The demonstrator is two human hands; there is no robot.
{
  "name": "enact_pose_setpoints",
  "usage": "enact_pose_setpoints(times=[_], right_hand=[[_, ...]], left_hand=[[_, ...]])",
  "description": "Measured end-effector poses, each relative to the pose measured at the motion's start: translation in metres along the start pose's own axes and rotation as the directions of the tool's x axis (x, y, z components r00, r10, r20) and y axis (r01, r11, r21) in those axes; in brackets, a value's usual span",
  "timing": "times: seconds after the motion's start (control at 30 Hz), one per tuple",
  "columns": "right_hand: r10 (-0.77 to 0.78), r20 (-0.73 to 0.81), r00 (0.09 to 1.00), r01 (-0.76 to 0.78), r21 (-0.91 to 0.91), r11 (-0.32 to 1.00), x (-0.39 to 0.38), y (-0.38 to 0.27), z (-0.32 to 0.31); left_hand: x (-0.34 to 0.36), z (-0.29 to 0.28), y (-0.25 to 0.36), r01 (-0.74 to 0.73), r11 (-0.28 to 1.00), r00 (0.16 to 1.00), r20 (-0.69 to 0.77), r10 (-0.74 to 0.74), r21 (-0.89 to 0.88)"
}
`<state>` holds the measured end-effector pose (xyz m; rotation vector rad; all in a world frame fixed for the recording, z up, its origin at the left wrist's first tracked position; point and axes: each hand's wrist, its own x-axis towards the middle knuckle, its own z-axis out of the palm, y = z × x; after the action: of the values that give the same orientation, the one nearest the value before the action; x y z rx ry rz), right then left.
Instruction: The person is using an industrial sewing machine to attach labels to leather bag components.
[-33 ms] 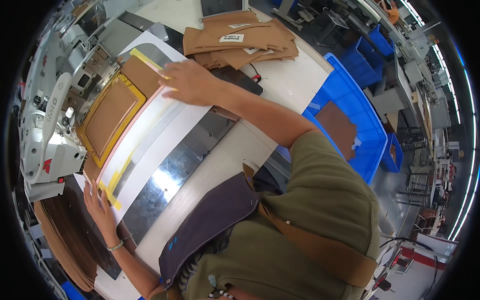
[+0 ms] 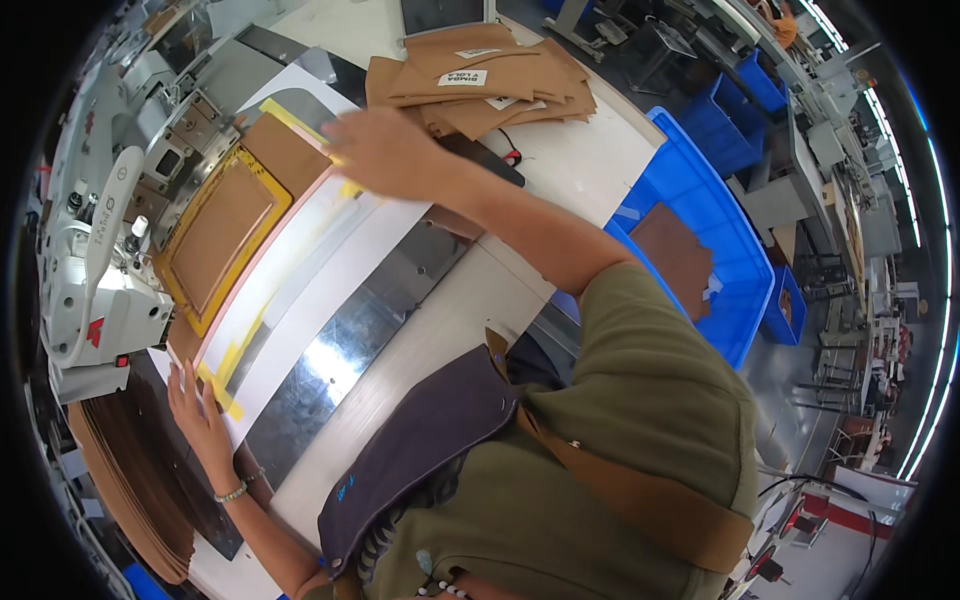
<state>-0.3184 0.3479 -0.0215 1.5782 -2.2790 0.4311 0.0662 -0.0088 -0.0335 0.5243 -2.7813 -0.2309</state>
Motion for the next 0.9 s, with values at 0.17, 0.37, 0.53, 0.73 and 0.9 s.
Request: enact_pose_setpoints(times=[0.17,0.37,0.53,0.73,0.9], right_hand=[[0.316,-0.324,0.892,-0.381,-0.162,0.910,-0.006,0.104,-0.078],[0.509,0.253,0.823,-0.517,-0.038,0.855,-0.044,0.261,-0.072],[0.382,0.323,0.866,-0.432,0.100,0.896,-0.049,0.300,-0.068],[0.473,0.106,0.875,-0.447,0.554,0.703,0.040,0.192,-0.109],[0.061,0.036,0.997,-0.070,0.655,0.753,0.135,0.035,-0.052]], left_hand=[[0.000,0.002,0.002,-0.023,1.000,1.000,-0.014,0.023,0.011],[0.001,-0.001,0.000,-0.042,0.999,0.999,-0.009,0.043,0.003],[-0.005,-0.003,0.009,0.020,1.000,0.999,-0.037,-0.021,-0.022],[0.003,-0.039,-0.009,0.057,0.998,0.998,-0.013,-0.057,-0.041],[0.048,-0.018,-0.030,-0.050,0.988,0.999,-0.009,0.049,-0.146]])
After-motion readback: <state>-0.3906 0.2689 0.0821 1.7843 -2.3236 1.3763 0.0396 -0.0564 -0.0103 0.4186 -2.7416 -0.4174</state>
